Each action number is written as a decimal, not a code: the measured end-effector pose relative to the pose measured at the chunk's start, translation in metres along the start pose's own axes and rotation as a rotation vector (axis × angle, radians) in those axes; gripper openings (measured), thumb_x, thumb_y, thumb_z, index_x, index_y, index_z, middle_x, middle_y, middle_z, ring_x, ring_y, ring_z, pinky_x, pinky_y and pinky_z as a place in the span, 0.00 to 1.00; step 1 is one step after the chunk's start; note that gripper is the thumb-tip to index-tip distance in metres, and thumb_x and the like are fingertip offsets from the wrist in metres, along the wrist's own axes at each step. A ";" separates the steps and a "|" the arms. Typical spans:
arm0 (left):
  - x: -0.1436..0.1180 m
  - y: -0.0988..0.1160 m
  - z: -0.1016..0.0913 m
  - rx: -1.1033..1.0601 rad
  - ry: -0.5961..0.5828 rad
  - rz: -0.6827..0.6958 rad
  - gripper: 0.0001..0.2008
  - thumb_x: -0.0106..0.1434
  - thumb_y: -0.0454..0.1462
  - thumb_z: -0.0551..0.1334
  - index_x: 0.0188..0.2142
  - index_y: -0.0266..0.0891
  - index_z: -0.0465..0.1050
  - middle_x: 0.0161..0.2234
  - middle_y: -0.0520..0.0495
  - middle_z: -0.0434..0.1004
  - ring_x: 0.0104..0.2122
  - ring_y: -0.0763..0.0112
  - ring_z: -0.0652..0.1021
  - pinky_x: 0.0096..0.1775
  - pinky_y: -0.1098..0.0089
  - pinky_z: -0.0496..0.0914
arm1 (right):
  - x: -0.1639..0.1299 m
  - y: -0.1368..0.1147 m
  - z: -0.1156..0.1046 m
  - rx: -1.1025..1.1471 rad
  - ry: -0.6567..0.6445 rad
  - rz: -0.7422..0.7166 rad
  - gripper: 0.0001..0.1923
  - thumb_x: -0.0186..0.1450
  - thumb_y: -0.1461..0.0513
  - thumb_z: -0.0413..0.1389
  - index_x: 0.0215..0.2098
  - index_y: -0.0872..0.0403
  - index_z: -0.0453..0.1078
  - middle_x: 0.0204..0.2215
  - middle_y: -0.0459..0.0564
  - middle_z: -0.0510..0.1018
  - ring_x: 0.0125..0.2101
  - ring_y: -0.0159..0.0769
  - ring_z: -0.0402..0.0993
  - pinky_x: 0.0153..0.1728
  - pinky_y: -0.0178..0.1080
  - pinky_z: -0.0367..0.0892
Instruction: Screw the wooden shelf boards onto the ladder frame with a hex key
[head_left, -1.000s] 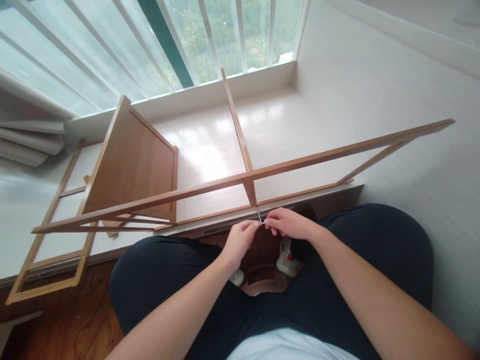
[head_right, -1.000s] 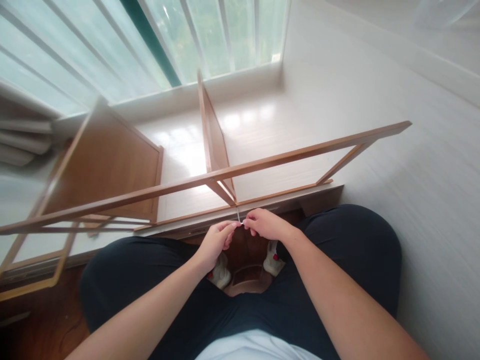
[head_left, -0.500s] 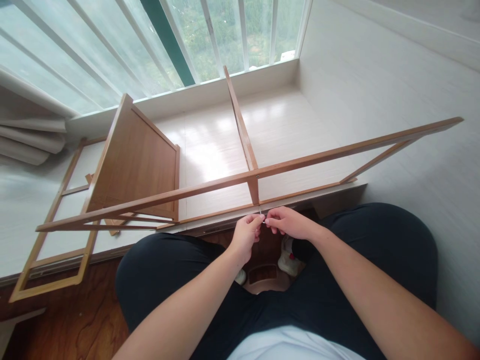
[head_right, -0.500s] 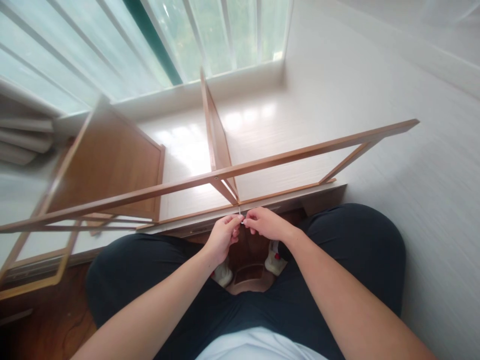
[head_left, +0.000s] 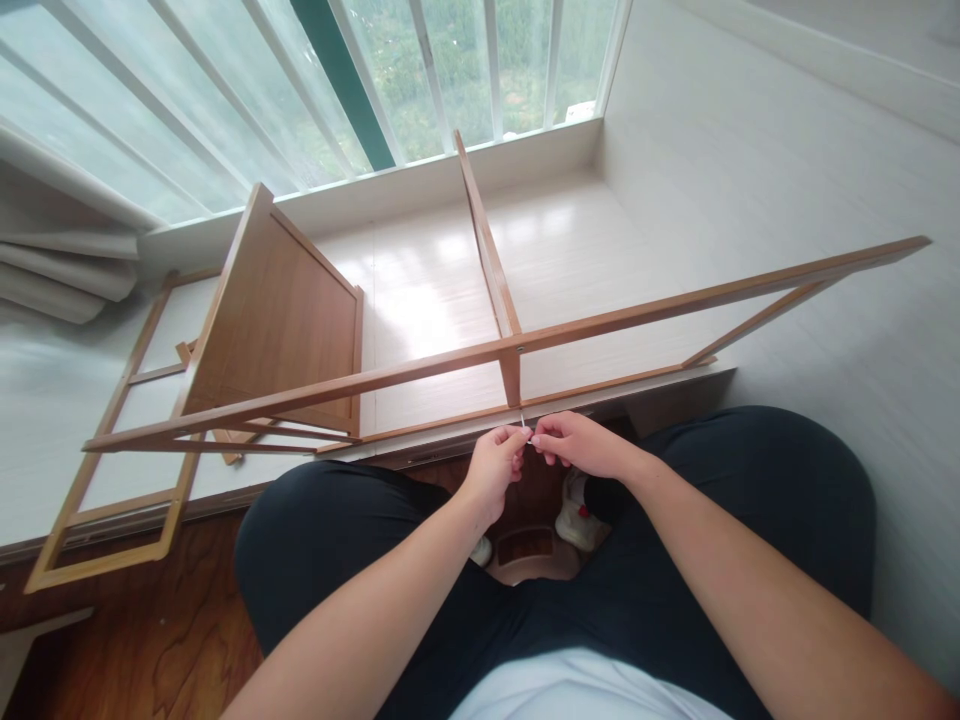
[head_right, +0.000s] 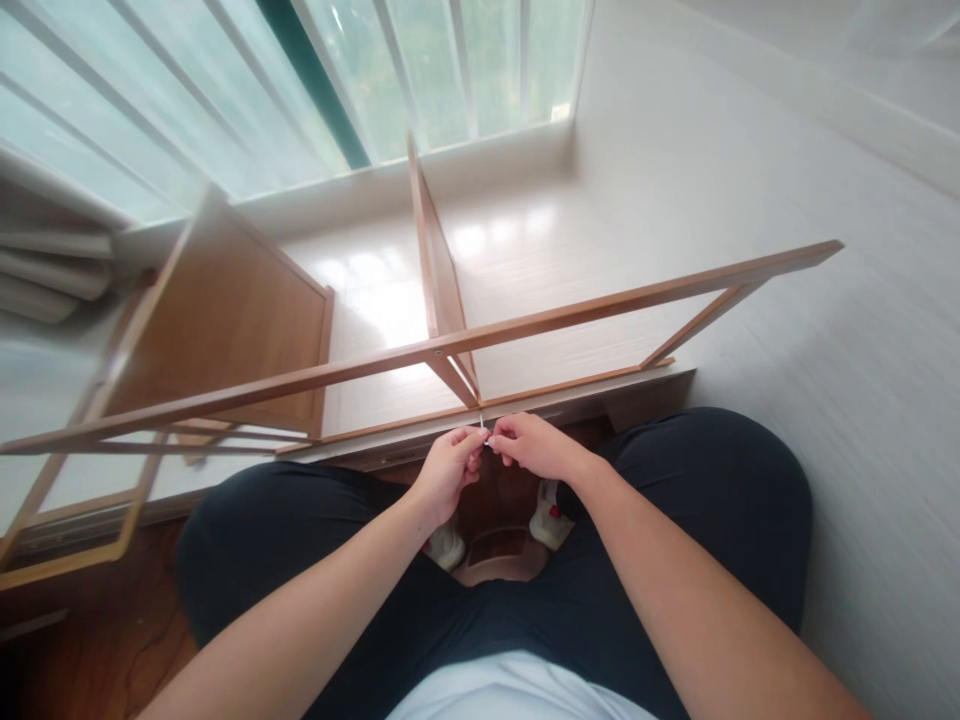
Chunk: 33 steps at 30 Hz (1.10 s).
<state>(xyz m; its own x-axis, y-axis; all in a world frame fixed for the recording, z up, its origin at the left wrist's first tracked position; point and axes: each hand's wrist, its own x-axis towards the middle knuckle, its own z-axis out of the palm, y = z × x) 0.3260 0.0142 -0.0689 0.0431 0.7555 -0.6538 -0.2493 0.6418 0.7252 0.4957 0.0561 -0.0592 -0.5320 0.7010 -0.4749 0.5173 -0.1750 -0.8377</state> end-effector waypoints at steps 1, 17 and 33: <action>0.000 -0.001 0.000 0.006 0.000 0.000 0.19 0.50 0.47 0.72 0.31 0.37 0.70 0.20 0.58 0.59 0.19 0.82 0.58 0.22 0.76 0.49 | 0.000 0.000 0.000 -0.004 -0.002 0.000 0.10 0.67 0.57 0.52 0.31 0.54 0.69 0.24 0.43 0.76 0.21 0.28 0.66 0.23 0.32 0.60; 0.001 -0.004 -0.001 -0.034 -0.021 -0.012 0.20 0.47 0.47 0.74 0.30 0.36 0.73 0.21 0.58 0.60 0.20 0.81 0.58 0.24 0.75 0.48 | -0.004 -0.004 -0.002 -0.123 0.060 -0.060 0.15 0.68 0.55 0.53 0.27 0.54 0.70 0.24 0.45 0.78 0.25 0.31 0.70 0.29 0.34 0.60; 0.005 0.000 -0.004 -0.027 -0.051 -0.039 0.20 0.47 0.46 0.74 0.34 0.32 0.79 0.19 0.56 0.59 0.21 0.81 0.59 0.24 0.76 0.49 | -0.010 -0.013 0.001 -0.324 0.162 -0.094 0.22 0.67 0.48 0.55 0.22 0.54 0.69 0.21 0.46 0.75 0.22 0.31 0.64 0.25 0.35 0.51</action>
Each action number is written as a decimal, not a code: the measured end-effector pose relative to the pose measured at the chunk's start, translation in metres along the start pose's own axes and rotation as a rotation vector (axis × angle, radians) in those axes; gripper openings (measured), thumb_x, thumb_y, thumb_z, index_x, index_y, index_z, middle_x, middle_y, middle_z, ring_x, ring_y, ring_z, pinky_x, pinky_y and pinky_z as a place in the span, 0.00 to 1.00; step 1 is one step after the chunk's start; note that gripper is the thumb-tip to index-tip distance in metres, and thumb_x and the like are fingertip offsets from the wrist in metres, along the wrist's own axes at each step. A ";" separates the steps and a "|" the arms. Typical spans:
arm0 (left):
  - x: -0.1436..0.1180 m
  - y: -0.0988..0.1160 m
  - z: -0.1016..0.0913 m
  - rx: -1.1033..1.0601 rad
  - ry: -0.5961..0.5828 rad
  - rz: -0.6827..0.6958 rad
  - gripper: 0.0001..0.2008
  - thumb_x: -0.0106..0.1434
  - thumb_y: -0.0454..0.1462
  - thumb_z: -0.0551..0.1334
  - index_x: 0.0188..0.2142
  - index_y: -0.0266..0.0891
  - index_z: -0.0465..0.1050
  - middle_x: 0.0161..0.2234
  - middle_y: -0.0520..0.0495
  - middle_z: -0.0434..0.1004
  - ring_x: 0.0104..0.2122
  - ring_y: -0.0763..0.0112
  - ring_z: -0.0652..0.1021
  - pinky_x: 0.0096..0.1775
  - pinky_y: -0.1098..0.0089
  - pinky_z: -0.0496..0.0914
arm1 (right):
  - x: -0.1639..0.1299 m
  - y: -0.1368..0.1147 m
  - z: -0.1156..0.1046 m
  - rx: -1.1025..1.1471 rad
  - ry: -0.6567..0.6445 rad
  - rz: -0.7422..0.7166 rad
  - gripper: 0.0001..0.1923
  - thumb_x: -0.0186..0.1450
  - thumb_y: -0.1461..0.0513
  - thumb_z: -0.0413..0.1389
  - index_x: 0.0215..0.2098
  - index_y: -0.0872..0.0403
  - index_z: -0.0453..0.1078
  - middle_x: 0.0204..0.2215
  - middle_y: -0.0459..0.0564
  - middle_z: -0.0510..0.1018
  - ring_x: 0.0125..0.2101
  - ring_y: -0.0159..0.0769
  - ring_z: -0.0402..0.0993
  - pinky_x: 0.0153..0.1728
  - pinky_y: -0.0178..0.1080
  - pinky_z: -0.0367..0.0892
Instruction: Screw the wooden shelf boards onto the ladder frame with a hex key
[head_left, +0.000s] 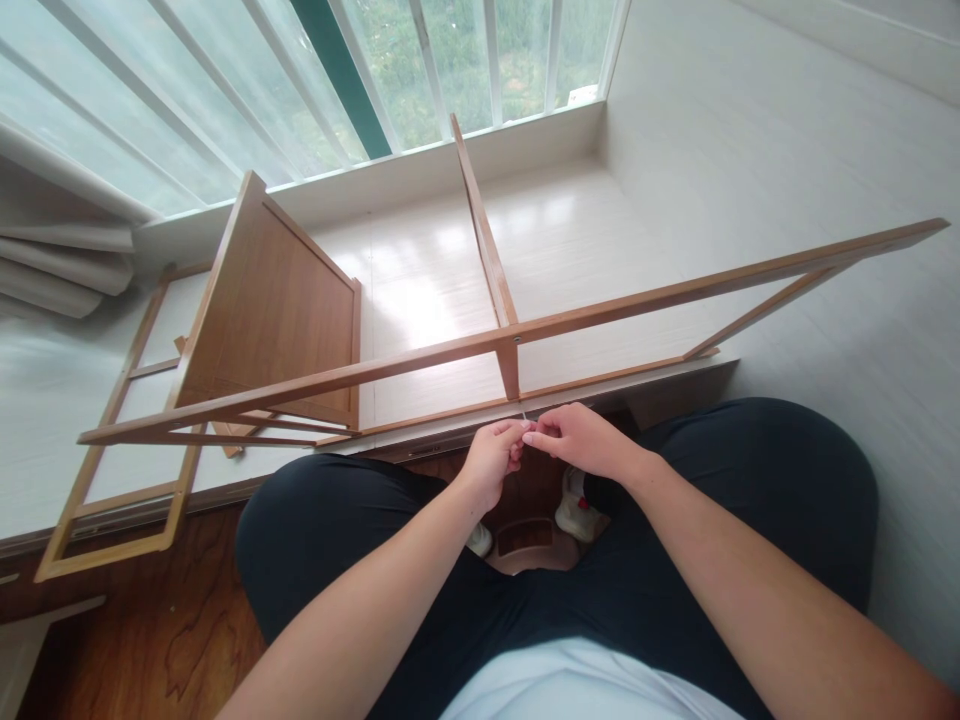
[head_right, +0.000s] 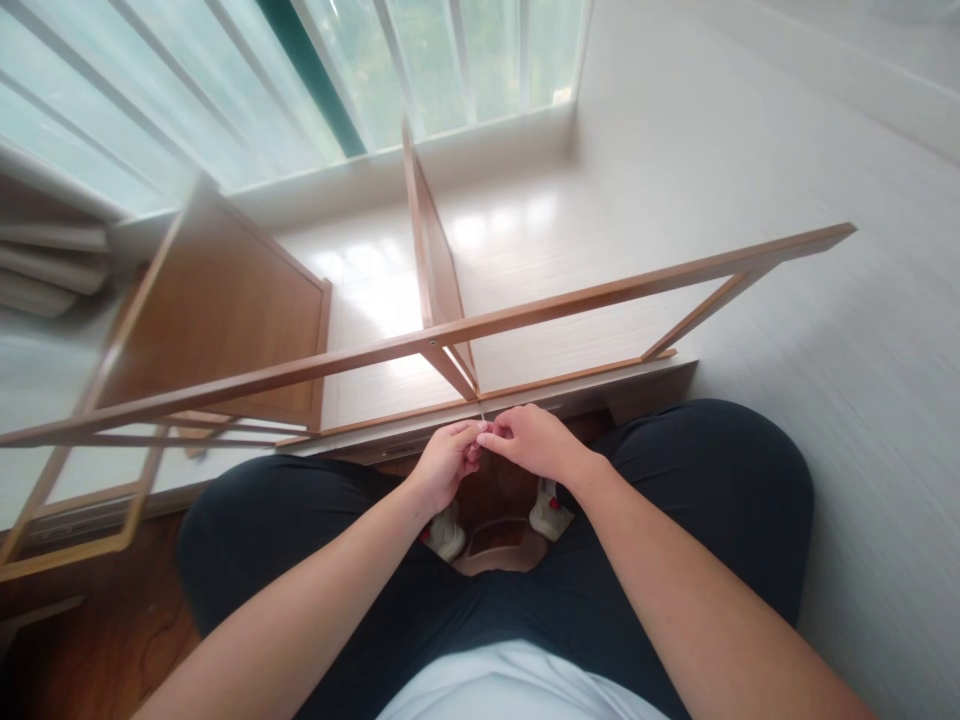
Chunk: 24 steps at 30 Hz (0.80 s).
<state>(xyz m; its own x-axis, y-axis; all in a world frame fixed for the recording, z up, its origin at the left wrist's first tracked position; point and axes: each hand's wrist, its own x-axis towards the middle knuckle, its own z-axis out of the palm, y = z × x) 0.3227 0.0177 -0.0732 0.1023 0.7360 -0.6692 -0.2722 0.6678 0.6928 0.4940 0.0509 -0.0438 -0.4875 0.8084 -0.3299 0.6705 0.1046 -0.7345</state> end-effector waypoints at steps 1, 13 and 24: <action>0.000 0.000 0.000 0.001 -0.003 -0.002 0.20 0.47 0.46 0.74 0.34 0.32 0.79 0.20 0.56 0.59 0.21 0.81 0.59 0.24 0.76 0.49 | 0.000 0.000 0.000 -0.015 0.005 0.000 0.21 0.66 0.49 0.56 0.23 0.54 0.70 0.21 0.46 0.75 0.23 0.31 0.64 0.25 0.35 0.51; 0.004 0.000 -0.003 -0.011 -0.046 -0.010 0.18 0.48 0.45 0.74 0.29 0.33 0.76 0.20 0.55 0.60 0.22 0.81 0.59 0.24 0.77 0.49 | 0.000 -0.005 0.005 -0.129 0.068 -0.014 0.20 0.68 0.49 0.56 0.24 0.52 0.75 0.23 0.47 0.78 0.24 0.33 0.68 0.27 0.36 0.49; 0.002 0.000 -0.001 -0.041 -0.028 -0.017 0.19 0.47 0.45 0.75 0.30 0.34 0.75 0.20 0.56 0.60 0.21 0.81 0.59 0.24 0.77 0.50 | -0.002 -0.008 0.004 -0.115 0.074 -0.010 0.18 0.68 0.50 0.55 0.27 0.51 0.77 0.24 0.47 0.79 0.25 0.34 0.68 0.27 0.37 0.50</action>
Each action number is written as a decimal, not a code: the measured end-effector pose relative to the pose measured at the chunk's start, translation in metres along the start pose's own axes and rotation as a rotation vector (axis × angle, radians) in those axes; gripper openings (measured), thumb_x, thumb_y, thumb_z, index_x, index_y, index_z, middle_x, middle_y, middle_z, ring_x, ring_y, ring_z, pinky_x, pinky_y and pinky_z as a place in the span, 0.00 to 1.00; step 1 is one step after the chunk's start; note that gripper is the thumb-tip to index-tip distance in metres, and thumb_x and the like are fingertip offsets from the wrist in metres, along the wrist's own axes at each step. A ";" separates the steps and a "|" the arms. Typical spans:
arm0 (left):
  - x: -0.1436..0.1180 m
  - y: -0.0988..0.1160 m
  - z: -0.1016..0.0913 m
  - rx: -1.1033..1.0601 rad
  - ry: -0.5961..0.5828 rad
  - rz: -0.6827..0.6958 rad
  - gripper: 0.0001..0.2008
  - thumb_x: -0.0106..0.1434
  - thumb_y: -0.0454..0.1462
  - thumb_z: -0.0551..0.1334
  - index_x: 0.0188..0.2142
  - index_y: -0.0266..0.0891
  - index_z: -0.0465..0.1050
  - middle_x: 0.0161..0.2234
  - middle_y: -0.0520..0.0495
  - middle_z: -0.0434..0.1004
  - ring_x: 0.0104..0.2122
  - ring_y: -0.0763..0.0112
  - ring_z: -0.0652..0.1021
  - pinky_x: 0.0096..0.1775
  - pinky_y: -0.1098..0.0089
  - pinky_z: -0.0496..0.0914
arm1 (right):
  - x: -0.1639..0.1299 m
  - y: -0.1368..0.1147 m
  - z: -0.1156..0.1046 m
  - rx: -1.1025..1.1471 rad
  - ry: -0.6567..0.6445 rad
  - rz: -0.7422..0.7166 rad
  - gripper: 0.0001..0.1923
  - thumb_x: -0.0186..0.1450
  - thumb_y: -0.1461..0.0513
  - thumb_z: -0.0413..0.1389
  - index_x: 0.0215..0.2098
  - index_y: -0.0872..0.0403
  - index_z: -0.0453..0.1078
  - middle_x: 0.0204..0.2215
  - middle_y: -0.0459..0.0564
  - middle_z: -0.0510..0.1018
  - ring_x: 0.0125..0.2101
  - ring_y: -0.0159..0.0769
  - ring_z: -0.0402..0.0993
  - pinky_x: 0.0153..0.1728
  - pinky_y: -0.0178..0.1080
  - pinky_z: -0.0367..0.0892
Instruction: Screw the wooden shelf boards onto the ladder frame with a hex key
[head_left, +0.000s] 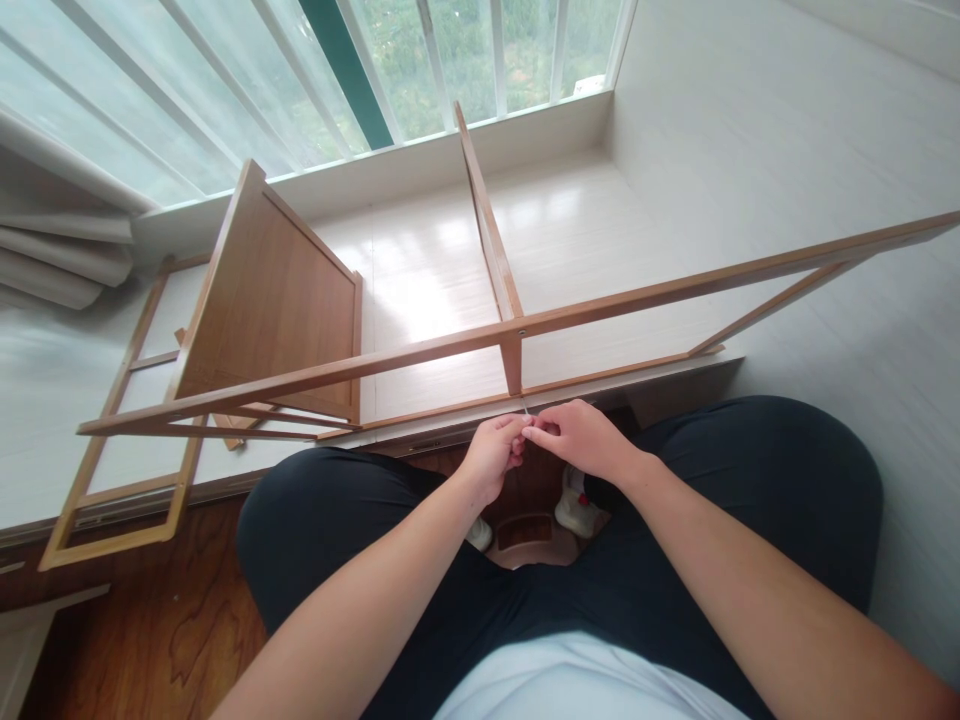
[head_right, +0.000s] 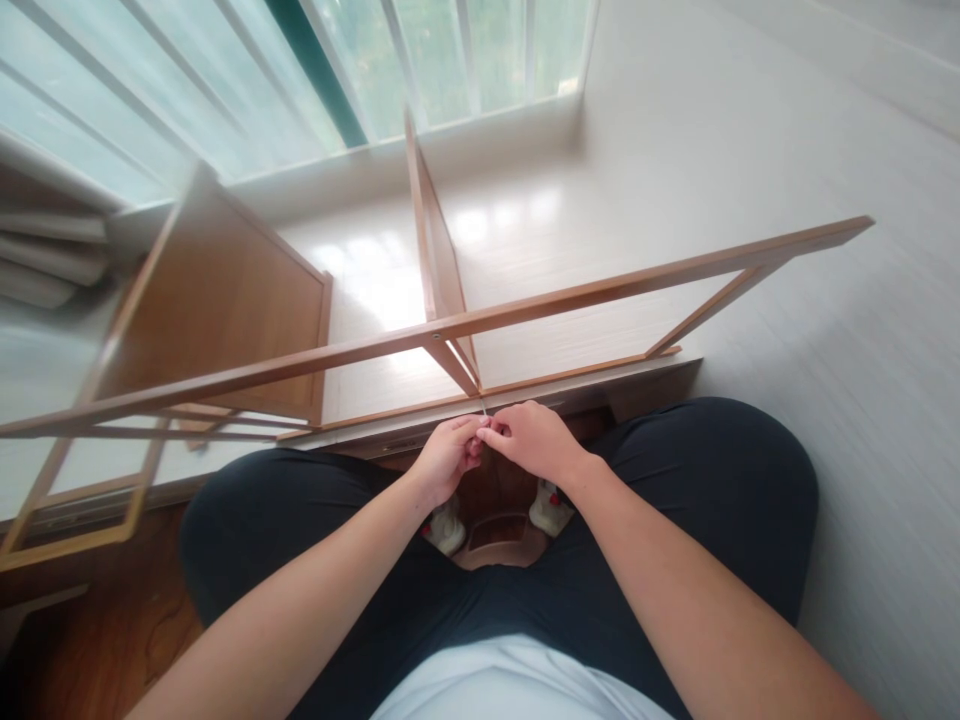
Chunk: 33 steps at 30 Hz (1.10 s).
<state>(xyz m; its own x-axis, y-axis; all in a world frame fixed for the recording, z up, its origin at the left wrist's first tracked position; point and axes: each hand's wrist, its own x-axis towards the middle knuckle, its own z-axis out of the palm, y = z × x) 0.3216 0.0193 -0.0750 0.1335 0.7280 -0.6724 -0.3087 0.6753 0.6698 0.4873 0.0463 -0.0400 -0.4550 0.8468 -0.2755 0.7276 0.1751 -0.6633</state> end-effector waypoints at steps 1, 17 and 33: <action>0.000 0.000 0.000 0.001 -0.001 0.000 0.19 0.47 0.45 0.75 0.30 0.34 0.75 0.20 0.56 0.60 0.21 0.81 0.59 0.24 0.77 0.50 | 0.000 0.000 0.000 0.000 0.000 -0.001 0.19 0.68 0.50 0.55 0.27 0.51 0.77 0.24 0.48 0.79 0.25 0.34 0.68 0.27 0.37 0.50; -0.001 0.000 0.001 0.011 0.005 0.009 0.19 0.48 0.45 0.75 0.27 0.35 0.71 0.21 0.56 0.61 0.20 0.82 0.59 0.23 0.77 0.50 | 0.001 0.001 -0.001 0.023 -0.032 0.021 0.18 0.69 0.56 0.51 0.23 0.53 0.70 0.22 0.49 0.76 0.24 0.34 0.66 0.26 0.37 0.50; -0.001 -0.001 0.000 0.025 0.003 0.009 0.18 0.48 0.45 0.75 0.28 0.35 0.72 0.22 0.55 0.62 0.21 0.82 0.59 0.23 0.78 0.51 | 0.005 0.020 0.005 0.191 -0.172 0.034 0.18 0.72 0.58 0.47 0.25 0.53 0.66 0.23 0.46 0.76 0.26 0.32 0.70 0.29 0.35 0.56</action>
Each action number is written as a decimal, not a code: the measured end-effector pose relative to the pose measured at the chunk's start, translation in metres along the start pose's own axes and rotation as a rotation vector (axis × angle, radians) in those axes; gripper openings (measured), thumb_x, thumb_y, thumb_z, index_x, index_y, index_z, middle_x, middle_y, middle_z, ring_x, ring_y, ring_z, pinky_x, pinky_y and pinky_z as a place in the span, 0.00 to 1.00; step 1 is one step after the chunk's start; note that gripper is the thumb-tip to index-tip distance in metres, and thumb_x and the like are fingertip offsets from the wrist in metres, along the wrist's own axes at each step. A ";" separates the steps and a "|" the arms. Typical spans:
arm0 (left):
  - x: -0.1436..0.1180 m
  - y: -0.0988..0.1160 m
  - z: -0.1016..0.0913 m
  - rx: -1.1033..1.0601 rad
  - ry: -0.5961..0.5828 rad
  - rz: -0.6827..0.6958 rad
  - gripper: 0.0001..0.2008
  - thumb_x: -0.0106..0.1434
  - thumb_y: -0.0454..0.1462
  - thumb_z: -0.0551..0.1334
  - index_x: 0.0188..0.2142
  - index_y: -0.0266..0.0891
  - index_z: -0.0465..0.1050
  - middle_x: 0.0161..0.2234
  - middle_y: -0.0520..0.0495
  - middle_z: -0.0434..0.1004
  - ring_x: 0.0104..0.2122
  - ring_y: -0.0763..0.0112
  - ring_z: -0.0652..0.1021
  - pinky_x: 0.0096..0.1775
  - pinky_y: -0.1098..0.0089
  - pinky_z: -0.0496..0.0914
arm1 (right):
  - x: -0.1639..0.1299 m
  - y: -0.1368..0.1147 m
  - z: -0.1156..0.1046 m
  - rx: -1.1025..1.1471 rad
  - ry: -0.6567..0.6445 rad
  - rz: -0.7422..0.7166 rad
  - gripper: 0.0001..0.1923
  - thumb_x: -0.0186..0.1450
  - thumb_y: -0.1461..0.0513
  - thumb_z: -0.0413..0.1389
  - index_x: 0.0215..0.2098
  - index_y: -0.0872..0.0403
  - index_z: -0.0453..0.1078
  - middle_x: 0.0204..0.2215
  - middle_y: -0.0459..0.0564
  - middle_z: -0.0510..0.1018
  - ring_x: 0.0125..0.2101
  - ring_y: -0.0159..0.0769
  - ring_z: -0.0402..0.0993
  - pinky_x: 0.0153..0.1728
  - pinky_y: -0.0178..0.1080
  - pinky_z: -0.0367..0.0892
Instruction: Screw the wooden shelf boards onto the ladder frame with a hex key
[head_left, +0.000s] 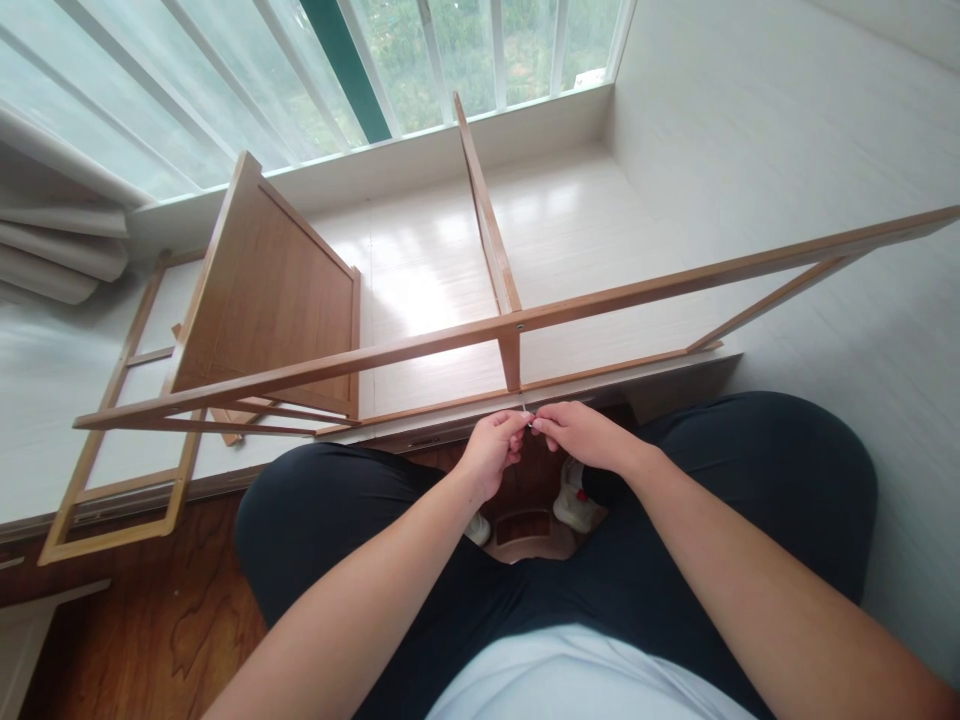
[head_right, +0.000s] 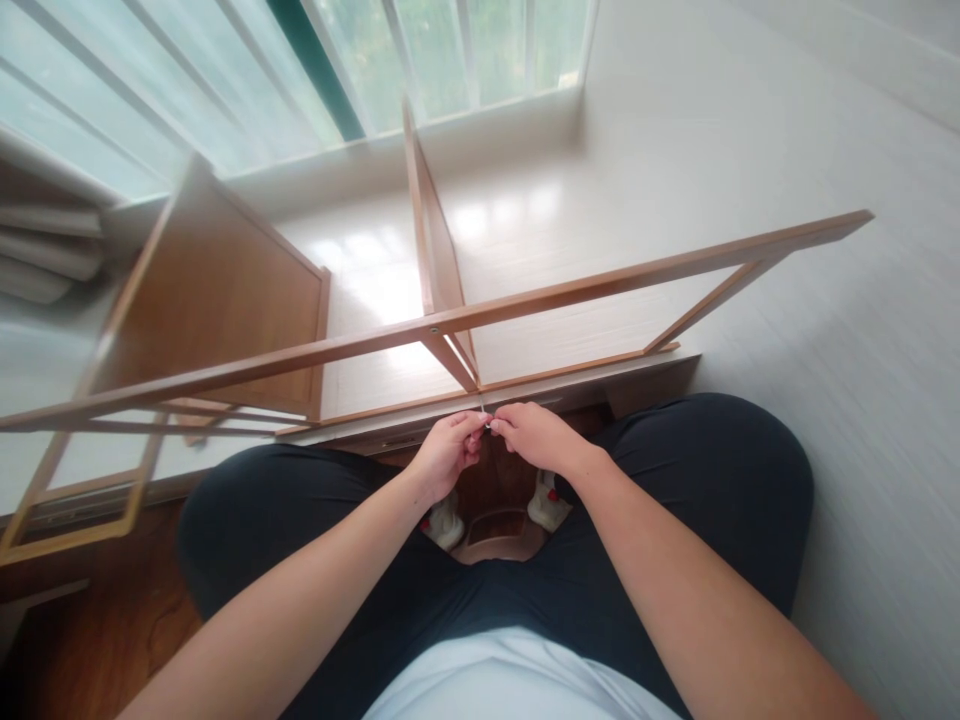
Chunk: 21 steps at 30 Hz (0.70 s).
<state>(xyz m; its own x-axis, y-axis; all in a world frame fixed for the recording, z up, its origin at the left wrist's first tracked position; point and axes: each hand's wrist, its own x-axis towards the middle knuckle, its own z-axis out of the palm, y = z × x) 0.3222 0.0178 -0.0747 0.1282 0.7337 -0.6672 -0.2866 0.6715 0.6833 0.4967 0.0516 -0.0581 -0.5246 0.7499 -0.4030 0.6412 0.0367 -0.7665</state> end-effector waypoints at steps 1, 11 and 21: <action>0.000 0.000 0.000 0.002 0.001 0.000 0.18 0.48 0.45 0.74 0.28 0.35 0.72 0.22 0.55 0.62 0.21 0.82 0.59 0.22 0.78 0.51 | 0.000 0.000 0.000 0.007 0.003 -0.002 0.18 0.72 0.58 0.48 0.24 0.53 0.66 0.23 0.46 0.76 0.25 0.32 0.69 0.29 0.35 0.57; -0.002 0.001 -0.001 -0.015 -0.011 0.001 0.18 0.47 0.45 0.75 0.28 0.35 0.72 0.22 0.56 0.61 0.20 0.82 0.60 0.22 0.77 0.50 | -0.001 -0.002 0.000 0.055 -0.001 -0.002 0.16 0.70 0.57 0.49 0.29 0.54 0.70 0.23 0.46 0.77 0.25 0.32 0.71 0.28 0.34 0.58; -0.004 0.001 0.001 -0.005 -0.023 0.008 0.17 0.48 0.45 0.74 0.27 0.35 0.73 0.21 0.56 0.60 0.21 0.82 0.59 0.23 0.76 0.50 | -0.005 -0.007 -0.005 0.041 -0.002 -0.018 0.17 0.70 0.55 0.50 0.26 0.54 0.69 0.23 0.46 0.77 0.25 0.32 0.71 0.28 0.34 0.58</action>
<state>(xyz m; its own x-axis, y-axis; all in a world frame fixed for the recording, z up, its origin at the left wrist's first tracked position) 0.3223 0.0158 -0.0707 0.1478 0.7413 -0.6547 -0.2924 0.6652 0.6870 0.4975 0.0510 -0.0484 -0.5369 0.7481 -0.3900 0.6084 0.0231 -0.7933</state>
